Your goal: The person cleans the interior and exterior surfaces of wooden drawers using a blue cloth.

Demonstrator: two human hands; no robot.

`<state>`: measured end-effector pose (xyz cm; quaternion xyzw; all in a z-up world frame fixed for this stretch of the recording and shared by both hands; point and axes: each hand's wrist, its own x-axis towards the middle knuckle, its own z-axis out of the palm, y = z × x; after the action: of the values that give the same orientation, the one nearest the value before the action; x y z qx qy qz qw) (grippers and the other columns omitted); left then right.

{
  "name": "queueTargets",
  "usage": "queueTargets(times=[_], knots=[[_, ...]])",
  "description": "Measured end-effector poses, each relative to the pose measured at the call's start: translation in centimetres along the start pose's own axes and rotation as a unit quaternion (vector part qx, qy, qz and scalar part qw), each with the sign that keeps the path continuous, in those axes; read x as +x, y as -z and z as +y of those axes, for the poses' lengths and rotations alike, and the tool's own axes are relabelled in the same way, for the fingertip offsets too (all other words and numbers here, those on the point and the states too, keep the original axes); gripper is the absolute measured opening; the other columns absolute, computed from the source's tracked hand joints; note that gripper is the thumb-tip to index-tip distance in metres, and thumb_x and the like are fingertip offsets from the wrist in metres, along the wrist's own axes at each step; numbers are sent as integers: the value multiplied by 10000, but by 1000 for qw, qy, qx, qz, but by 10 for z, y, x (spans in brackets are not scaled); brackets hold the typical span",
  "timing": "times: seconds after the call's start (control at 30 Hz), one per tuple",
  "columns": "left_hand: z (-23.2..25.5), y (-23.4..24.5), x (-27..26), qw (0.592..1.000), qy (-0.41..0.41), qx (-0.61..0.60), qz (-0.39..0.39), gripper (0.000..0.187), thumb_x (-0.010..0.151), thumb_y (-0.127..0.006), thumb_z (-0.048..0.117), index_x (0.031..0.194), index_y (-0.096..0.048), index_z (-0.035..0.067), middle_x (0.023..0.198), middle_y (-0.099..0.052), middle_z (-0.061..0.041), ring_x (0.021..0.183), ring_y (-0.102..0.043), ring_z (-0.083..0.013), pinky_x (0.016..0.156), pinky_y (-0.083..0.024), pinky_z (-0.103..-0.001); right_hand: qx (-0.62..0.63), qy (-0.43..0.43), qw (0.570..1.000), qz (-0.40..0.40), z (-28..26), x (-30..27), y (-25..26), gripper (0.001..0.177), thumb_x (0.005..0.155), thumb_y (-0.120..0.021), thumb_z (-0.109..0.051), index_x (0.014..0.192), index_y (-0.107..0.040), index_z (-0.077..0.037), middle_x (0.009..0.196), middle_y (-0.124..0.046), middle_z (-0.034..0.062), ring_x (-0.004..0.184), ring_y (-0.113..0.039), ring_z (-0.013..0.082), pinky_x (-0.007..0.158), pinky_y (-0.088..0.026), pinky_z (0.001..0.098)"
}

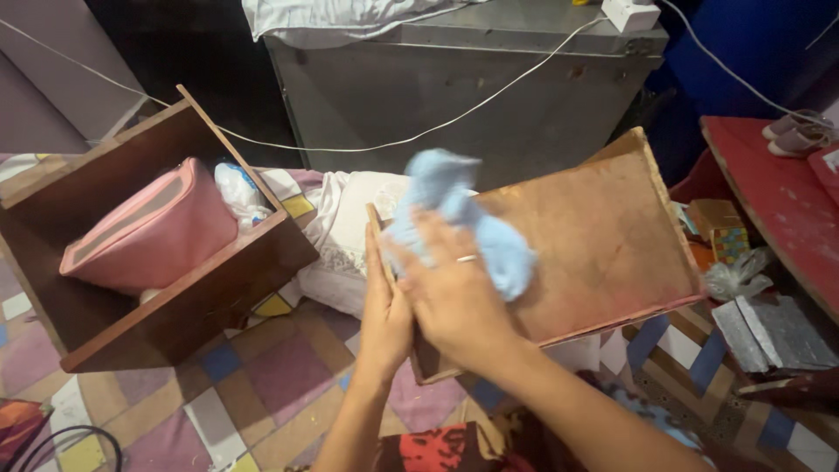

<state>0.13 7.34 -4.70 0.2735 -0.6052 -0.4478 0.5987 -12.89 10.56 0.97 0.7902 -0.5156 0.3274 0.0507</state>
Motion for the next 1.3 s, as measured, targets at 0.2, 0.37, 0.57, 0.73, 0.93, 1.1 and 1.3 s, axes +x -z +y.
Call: queueTargets(times=[0.2, 0.37, 0.57, 0.73, 0.93, 1.1, 1.3], knots=[[7, 1, 1, 999, 5, 54, -4, 744, 1048, -495, 158, 1634, -80, -37, 1728, -166, -218, 1596, -190, -296, 1261, -165, -360, -91, -30, 995, 36, 68, 12, 28, 514, 858, -633, -213, 1372, -653, -193, 1544, -478, 224, 1417, -423, 431, 1193, -282, 564], [2, -7, -1, 997, 36, 60, 13, 758, 1036, -508, 176, 1630, -85, -29, 1699, -227, -208, 1561, -273, -283, 1237, -224, -348, -150, -121, 965, 179, 138, -6, 90, 619, 1018, -613, -143, 1573, -389, 15, 1532, -456, 319, 1392, -443, 498, 1172, -268, 634], [-8, -5, 0, 999, 2, 51, 15, 741, 1125, -340, 428, 1648, -77, -27, 1748, -143, -197, 1625, -139, -299, 1283, -131, -365, -56, -70, 991, 103, 70, 14, 28, 590, 921, -624, -89, 1488, -478, -9, 1446, -541, 295, 1346, -492, 488, 1134, -383, 527], [-12, -10, 4, 993, 60, -89, 41, 861, 1045, -278, 602, 1650, -68, 27, 1715, -162, -183, 1573, -187, -304, 1252, -172, -401, 40, 66, 996, 52, 0, 4, 11, 669, 792, -586, 0, 1457, -533, -60, 1442, -606, 208, 1379, -530, 411, 1197, -363, 546], [4, -18, -11, 997, 40, 0, 68, 800, 1081, -232, 580, 1655, -113, 35, 1731, -176, -184, 1594, -186, -288, 1266, -157, -400, 16, 31, 999, -14, 3, -50, 58, 550, 812, -540, 50, 1304, -679, -152, 1230, -698, 88, 1111, -678, 285, 956, -542, 390], [6, -26, -13, 990, 104, -64, 69, 758, 1090, -341, 463, 1691, -75, 86, 1570, -373, -242, 1360, -476, -286, 1122, -386, -371, -16, -45, 999, -25, 15, -36, 83, 489, 818, -527, 63, 1232, -692, -139, 1227, -711, 70, 1068, -675, 307, 942, -553, 408], [-7, -26, -7, 983, 67, -162, 51, 796, 1036, -500, 284, 1661, -42, 106, 1597, -360, -219, 1279, -542, -264, 1078, -455, -345, -55, 135, 987, 61, -20, -27, 36, 590, 706, -707, -289, 1264, -607, -129, 1294, -527, 244, 1166, -595, 458, 1005, -428, 600]])
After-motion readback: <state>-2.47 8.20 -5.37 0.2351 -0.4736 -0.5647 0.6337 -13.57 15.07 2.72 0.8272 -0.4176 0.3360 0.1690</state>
